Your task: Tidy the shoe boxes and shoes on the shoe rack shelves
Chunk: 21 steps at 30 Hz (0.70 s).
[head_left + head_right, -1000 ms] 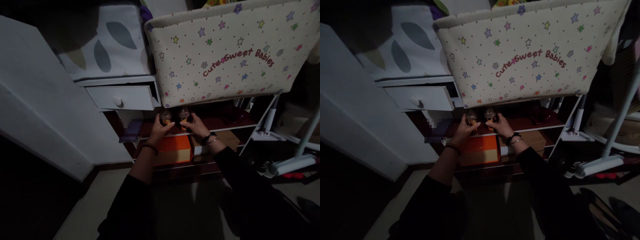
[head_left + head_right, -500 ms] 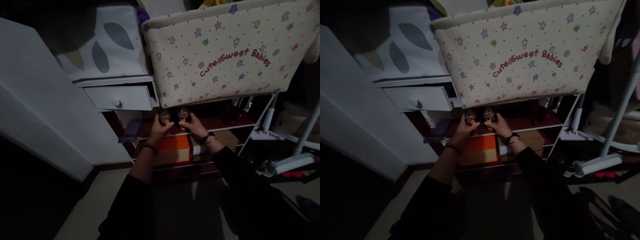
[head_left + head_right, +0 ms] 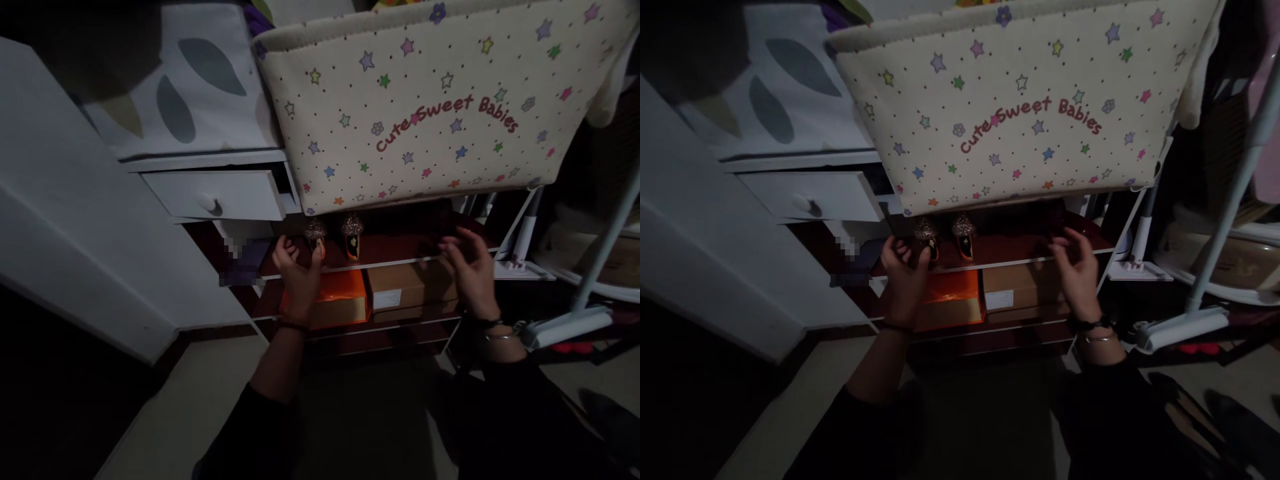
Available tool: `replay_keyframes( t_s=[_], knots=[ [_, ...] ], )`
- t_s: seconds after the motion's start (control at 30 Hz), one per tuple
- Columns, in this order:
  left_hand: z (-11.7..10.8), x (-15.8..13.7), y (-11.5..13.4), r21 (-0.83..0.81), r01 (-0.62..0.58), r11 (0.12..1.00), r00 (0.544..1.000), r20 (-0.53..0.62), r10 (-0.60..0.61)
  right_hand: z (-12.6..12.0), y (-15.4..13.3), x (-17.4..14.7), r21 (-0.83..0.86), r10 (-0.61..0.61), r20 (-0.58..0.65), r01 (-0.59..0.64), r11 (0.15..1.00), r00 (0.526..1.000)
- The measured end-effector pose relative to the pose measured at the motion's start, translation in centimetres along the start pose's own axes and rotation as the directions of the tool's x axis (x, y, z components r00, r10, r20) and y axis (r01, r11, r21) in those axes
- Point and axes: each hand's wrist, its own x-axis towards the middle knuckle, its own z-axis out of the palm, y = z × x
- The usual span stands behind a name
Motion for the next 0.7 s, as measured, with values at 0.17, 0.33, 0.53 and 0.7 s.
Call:
replay_keyframes(
  t_s=[0.17, 0.33, 0.53, 0.7],
  knots=[
    [4.3, -5.4, 6.1, -0.171, -0.110, 0.979, 0.987, 0.095, 0.128, -5.7, 1.6, 2.1, 0.205, 0.124, -0.291, -0.065, 0.977, 0.949],
    [13.9, -9.0, 10.7, -0.393, 0.487, 0.780, 0.771, 0.613, -0.173, -6.8, 1.1, 2.1, 0.264, 0.166, -0.318, -0.081, 0.961, 0.933],
    [23.2, -9.2, 12.0, -0.280, 0.748, 0.602, 0.594, 0.686, -0.419, -7.9, 1.3, 1.6, 0.298, 0.225, -0.291, -0.136, 0.945, 0.930],
    [26.4, -9.5, 11.1, -0.326, 0.651, 0.686, 0.698, 0.613, -0.371, -8.6, 1.9, 2.1, 0.330, 0.278, -0.279, -0.180, 0.926, 0.919]
  ],
)
